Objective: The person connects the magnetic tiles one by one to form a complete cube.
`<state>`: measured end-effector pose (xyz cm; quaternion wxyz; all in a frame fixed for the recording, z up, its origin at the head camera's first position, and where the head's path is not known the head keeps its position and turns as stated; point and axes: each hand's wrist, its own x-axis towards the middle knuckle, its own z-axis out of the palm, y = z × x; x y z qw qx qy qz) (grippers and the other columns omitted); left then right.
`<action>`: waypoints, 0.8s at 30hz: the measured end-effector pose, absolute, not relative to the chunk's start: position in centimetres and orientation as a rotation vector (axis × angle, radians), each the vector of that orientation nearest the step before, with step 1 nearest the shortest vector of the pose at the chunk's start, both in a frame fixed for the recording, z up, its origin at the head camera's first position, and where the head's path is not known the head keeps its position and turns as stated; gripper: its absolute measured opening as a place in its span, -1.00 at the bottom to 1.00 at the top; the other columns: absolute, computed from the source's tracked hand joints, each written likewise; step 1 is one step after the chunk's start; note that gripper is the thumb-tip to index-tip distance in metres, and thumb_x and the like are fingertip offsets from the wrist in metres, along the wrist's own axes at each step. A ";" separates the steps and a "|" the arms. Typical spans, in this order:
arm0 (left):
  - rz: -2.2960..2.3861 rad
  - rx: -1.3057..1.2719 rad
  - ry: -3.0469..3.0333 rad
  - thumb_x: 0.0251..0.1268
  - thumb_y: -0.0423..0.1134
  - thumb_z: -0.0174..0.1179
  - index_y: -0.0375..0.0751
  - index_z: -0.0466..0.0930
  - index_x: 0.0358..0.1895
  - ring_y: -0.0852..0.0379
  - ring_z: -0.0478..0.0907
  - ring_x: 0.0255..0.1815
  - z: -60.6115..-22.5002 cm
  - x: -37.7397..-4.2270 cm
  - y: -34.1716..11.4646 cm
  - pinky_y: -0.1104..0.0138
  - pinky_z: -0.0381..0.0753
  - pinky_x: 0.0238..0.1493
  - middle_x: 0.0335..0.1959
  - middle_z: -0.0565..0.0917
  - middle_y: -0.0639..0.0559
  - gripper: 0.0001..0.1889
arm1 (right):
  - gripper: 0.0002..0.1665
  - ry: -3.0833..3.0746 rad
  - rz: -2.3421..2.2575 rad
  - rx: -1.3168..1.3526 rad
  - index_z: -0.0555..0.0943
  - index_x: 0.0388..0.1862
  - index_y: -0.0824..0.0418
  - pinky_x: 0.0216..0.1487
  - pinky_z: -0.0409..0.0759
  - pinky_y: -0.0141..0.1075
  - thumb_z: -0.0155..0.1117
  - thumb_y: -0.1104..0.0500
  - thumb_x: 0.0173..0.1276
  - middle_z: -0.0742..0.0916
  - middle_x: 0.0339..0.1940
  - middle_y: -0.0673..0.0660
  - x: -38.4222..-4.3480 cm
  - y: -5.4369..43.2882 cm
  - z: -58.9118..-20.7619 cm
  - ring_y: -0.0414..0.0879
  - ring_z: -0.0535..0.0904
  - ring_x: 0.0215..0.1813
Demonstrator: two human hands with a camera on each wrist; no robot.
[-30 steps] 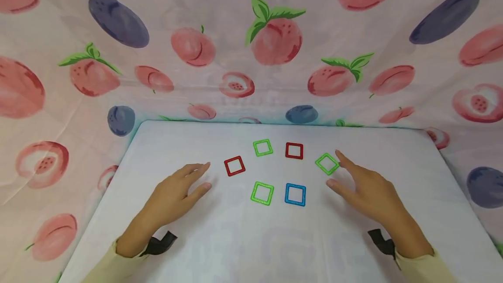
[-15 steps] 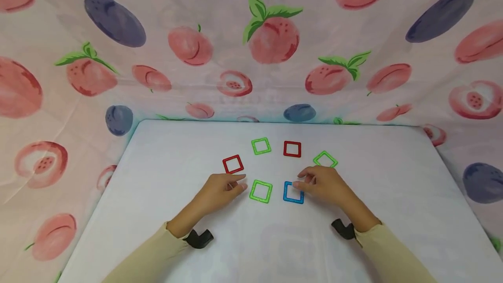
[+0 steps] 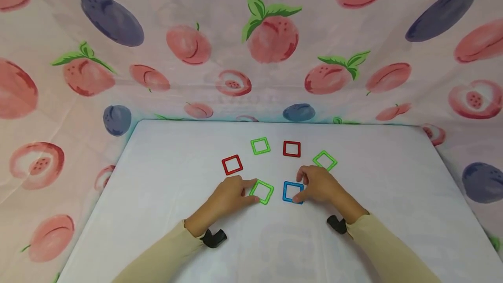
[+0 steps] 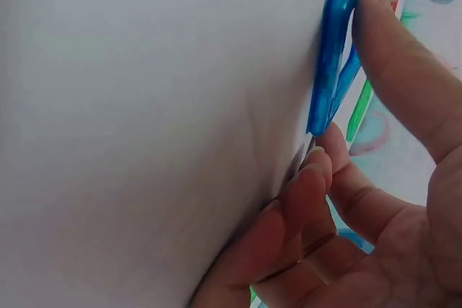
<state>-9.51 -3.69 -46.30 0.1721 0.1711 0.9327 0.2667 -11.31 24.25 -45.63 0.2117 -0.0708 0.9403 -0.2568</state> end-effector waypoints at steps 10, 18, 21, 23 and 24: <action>0.673 0.487 2.677 0.32 0.01 0.37 0.28 0.57 0.34 0.16 0.48 -0.41 -46.8 -9.9 -3.1 0.36 0.31 -0.51 -0.54 0.62 0.09 -0.49 | -0.43 2.610 -0.690 -0.178 0.58 -0.29 0.18 -0.30 0.44 -0.26 0.73 -0.07 -0.06 0.55 -0.43 0.04 -10.8 24.4 -45.3 -0.06 0.46 -0.25; 0.733 0.475 2.653 0.36 -0.09 0.35 0.31 0.60 0.30 0.19 0.43 -0.44 -46.8 -10.1 -3.4 0.37 0.31 -0.50 -0.47 0.69 0.07 -0.54 | -0.46 2.495 -0.863 -0.203 0.43 -0.61 0.13 -0.44 0.16 -0.31 0.54 -0.12 0.22 0.31 -0.66 -0.08 -10.6 25.6 -44.6 -0.12 0.30 -0.44; 0.754 0.464 2.647 0.36 -0.12 0.34 0.30 0.61 0.29 0.17 0.40 -0.50 -46.8 -10.0 -3.4 0.37 0.31 -0.52 -0.53 0.66 0.10 -0.55 | -0.53 2.409 -0.947 -0.166 0.56 -0.54 0.15 -0.40 0.22 -0.30 0.43 -0.15 0.34 0.36 -0.60 -0.07 -10.5 26.1 -44.5 -0.12 0.34 -0.38; 0.756 0.462 2.650 0.37 -0.13 0.34 0.31 0.61 0.29 0.16 0.36 -0.54 -46.9 -10.1 -3.4 0.38 0.30 -0.53 -0.59 0.61 0.14 -0.56 | -0.57 2.344 -1.012 -0.144 0.63 -0.46 0.19 -0.37 0.26 -0.29 0.38 -0.13 0.40 0.39 -0.57 -0.04 -10.5 26.5 -44.4 -0.10 0.36 -0.36; 0.754 0.464 2.655 0.37 -0.13 0.34 0.31 0.61 0.29 0.17 0.35 -0.55 -46.9 -10.1 -3.4 0.38 0.29 -0.54 -0.61 0.60 0.15 -0.56 | -0.59 2.313 -1.045 -0.125 0.66 -0.41 0.20 -0.36 0.28 -0.30 0.36 -0.12 0.41 0.40 -0.56 -0.03 -10.6 26.6 -44.4 -0.11 0.37 -0.37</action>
